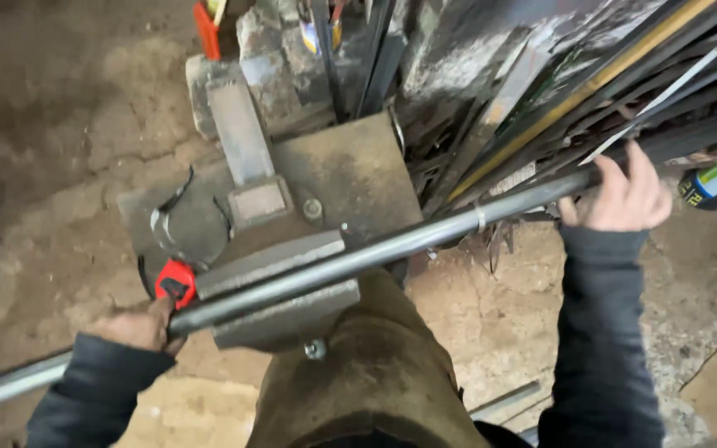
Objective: The person places a long metal rod across a bench vise and measures it with a tape measure. They mark the rod with a scribe at the measured point, reposition the rod in the vise, and repeat measuring and marking at other points along the rod.
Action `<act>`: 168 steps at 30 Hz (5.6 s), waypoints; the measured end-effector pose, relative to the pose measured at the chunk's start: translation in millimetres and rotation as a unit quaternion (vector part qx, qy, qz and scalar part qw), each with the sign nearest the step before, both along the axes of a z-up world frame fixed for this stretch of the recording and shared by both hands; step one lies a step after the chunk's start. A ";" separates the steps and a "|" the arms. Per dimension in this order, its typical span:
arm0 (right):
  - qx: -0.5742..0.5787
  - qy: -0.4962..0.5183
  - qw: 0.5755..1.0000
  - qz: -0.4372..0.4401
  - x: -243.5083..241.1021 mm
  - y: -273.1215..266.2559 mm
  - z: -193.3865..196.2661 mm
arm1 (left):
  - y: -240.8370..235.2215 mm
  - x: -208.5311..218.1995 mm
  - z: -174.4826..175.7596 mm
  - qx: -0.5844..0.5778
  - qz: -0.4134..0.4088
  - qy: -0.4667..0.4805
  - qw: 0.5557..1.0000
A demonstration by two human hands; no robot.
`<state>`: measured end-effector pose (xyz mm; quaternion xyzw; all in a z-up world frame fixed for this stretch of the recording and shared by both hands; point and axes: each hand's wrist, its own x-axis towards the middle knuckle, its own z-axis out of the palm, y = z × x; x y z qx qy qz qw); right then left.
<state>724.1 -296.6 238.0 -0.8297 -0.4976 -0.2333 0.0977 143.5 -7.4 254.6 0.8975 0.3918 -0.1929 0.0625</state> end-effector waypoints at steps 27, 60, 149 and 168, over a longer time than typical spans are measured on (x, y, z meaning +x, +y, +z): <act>0.340 0.837 0.360 0.232 21.6 0.7 -144.4 | -2.6 4.3 -11.9 -0.041 0.178 0.113 0.977; 0.343 0.785 0.483 0.182 20.4 4.5 -123.5 | -12.1 31.8 3.4 -0.022 0.179 0.127 0.975; 0.397 0.819 0.402 0.104 -19.2 30.0 -71.4 | -29.8 19.7 -10.4 0.011 0.136 0.034 0.990; 0.412 0.885 0.198 0.088 -30.6 60.0 -59.8 | -44.5 8.8 -27.9 0.125 0.117 0.022 0.985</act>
